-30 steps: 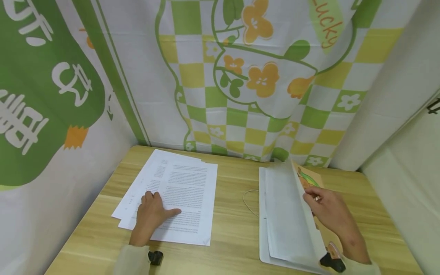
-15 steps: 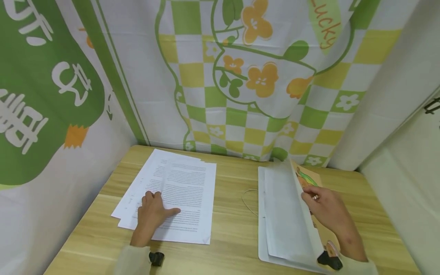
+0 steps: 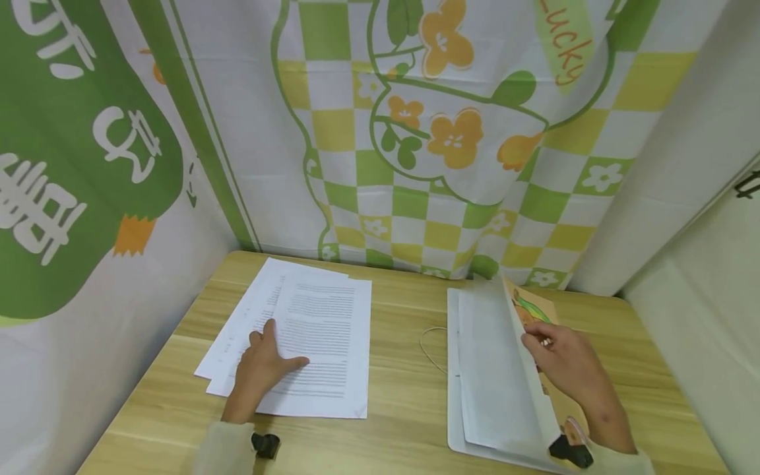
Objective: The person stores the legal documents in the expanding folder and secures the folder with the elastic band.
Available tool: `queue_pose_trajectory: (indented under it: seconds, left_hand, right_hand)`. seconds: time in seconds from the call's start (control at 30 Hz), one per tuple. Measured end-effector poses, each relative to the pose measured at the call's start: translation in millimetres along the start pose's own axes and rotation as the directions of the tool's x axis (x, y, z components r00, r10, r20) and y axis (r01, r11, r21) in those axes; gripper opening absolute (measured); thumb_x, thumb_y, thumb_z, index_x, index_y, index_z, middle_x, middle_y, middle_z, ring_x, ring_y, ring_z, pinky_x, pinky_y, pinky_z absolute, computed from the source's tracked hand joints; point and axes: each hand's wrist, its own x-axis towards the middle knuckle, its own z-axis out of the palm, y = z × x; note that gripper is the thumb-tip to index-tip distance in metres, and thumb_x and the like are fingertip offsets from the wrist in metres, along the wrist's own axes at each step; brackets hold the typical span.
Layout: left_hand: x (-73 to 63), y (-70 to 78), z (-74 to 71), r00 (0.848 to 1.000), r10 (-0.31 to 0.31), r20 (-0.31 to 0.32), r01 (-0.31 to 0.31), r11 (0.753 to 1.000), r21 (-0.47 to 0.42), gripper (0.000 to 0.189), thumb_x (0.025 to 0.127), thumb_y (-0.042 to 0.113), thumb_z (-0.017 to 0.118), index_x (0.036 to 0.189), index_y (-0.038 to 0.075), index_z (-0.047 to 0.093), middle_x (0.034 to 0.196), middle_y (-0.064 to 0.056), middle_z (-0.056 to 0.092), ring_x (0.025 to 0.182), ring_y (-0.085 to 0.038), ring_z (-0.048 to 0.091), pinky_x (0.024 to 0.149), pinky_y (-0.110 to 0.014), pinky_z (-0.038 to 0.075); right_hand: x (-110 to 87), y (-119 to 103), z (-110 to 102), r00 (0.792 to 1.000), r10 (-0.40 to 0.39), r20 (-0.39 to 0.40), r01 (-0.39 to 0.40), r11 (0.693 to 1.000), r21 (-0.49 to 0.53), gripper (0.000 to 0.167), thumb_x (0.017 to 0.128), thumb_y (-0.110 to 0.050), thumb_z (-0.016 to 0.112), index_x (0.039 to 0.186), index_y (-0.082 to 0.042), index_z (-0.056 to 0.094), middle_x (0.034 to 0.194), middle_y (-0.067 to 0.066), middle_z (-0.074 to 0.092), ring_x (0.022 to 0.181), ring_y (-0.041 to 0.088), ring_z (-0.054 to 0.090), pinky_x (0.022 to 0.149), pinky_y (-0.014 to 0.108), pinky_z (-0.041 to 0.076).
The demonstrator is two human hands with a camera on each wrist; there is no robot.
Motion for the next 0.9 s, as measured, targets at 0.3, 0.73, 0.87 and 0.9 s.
queue_pose_trajectory:
  seconds: [0.3,0.73,0.87,0.9]
  left_hand:
    - [4.0,-6.6,-9.7,0.998,-0.015,0.06,0.018,0.999,-0.045,0.093,0.089,0.017,0.079,0.153,-0.016,0.02,0.136,-0.046,0.043,0.12,-0.059,0.051,0.093,-0.068,0.046]
    - [12.0,-28.5,-19.9,0.993,0.007,0.12,0.041,0.917,-0.396,0.068,0.091,0.007,0.074,0.147,-0.015,0.042,0.094,-0.015,0.06,0.078,-0.023,0.058,0.063,-0.031,0.048]
    - [10.4,-29.9,-20.4,0.984,0.014,0.178,0.078,0.863,-0.499,0.065,0.098,0.008,0.068,0.153,-0.008,0.039,0.101,-0.018,0.062,0.078,-0.022,0.062,0.062,-0.032,0.052]
    - [9.9,-29.3,-20.9,0.982,0.019,0.188,0.082,0.853,-0.515,0.065,0.099,0.008,0.066,0.155,-0.006,0.037,0.102,-0.019,0.062,0.078,-0.023,0.063,0.062,-0.033,0.053]
  right_hand:
    - [0.3,2.4,0.3,1.0,-0.009,-0.024,0.01,1.0,0.018,0.034,0.103,-0.024,0.058,0.121,0.001,0.072,0.072,-0.002,0.066,0.06,0.013,0.063,0.052,0.029,0.046]
    - [0.7,3.6,-0.2,1.0,0.007,-0.028,-0.006,1.0,0.027,0.035,0.103,-0.025,0.058,0.121,0.002,0.072,0.085,0.001,0.071,0.06,0.013,0.063,0.053,0.029,0.048]
    - [1.1,3.8,-0.8,1.0,0.002,-0.029,-0.001,1.0,0.024,0.035,0.103,-0.024,0.058,0.12,0.002,0.072,0.088,0.003,0.072,0.061,0.013,0.064,0.054,0.029,0.048]
    - [1.3,3.8,-0.9,1.0,0.001,-0.03,0.0,1.0,0.023,0.034,0.103,-0.024,0.057,0.12,0.002,0.072,0.089,0.003,0.072,0.061,0.013,0.064,0.054,0.029,0.049]
